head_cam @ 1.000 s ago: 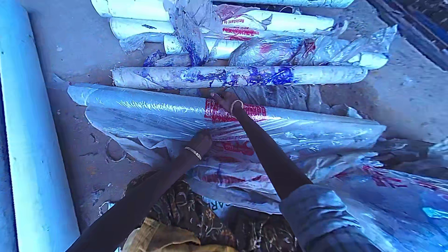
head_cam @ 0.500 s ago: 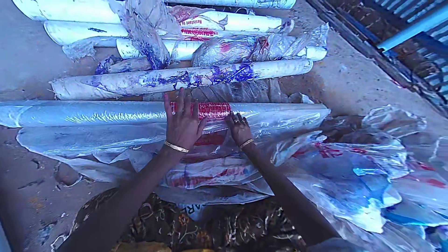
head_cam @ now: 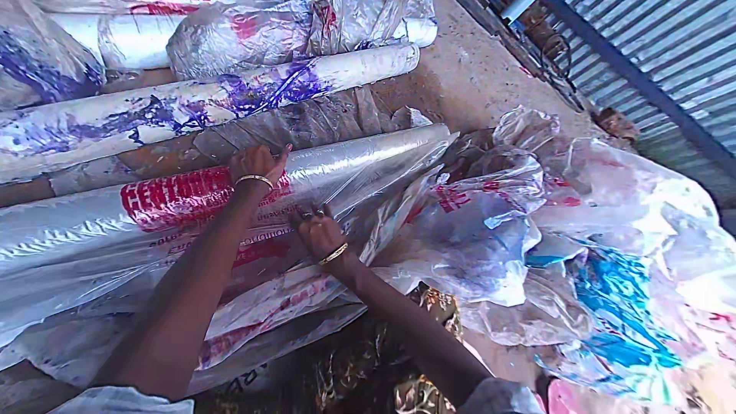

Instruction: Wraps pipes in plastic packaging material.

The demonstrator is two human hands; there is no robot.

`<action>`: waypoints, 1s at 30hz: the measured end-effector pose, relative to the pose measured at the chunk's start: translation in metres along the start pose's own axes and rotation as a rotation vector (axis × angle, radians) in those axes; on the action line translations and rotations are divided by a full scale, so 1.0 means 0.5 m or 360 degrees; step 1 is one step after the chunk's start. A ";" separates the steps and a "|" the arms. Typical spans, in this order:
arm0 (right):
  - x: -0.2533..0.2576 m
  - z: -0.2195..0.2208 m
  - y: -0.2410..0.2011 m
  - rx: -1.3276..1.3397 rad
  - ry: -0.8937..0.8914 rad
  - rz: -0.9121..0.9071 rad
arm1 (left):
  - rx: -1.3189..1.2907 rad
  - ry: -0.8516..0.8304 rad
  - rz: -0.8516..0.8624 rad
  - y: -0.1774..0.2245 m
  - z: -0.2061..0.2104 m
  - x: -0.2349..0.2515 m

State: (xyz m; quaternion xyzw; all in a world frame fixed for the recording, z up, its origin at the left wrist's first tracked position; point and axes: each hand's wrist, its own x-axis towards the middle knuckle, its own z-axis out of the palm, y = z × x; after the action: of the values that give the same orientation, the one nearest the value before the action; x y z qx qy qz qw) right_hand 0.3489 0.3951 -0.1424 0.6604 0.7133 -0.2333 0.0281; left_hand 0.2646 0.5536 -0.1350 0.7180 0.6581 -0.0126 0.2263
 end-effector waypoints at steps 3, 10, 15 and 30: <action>-0.041 0.073 0.018 0.0064 0.0068 -0.0006 | -0.0025 -0.0047 -0.0031 0.002 -0.016 0.034; -0.012 0.047 0.014 0.0111 -0.0172 0.0090 | 0.0141 0.0024 0.0798 -0.034 -0.003 0.026; -0.043 -0.046 -0.023 0.0049 -0.0152 0.0119 | 0.0349 -0.0291 0.0653 -0.009 0.011 -0.014; -0.114 -0.130 -0.071 -0.0001 -0.0360 0.0098 | 0.0258 -0.0060 0.0463 -0.005 0.058 -0.081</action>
State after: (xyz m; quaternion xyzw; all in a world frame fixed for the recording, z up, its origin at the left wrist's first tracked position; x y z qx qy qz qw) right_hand 0.3394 0.3657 -0.0541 0.6514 0.6850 -0.3051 0.1158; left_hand 0.2650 0.5058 -0.1488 0.8212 0.5398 -0.0461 0.1794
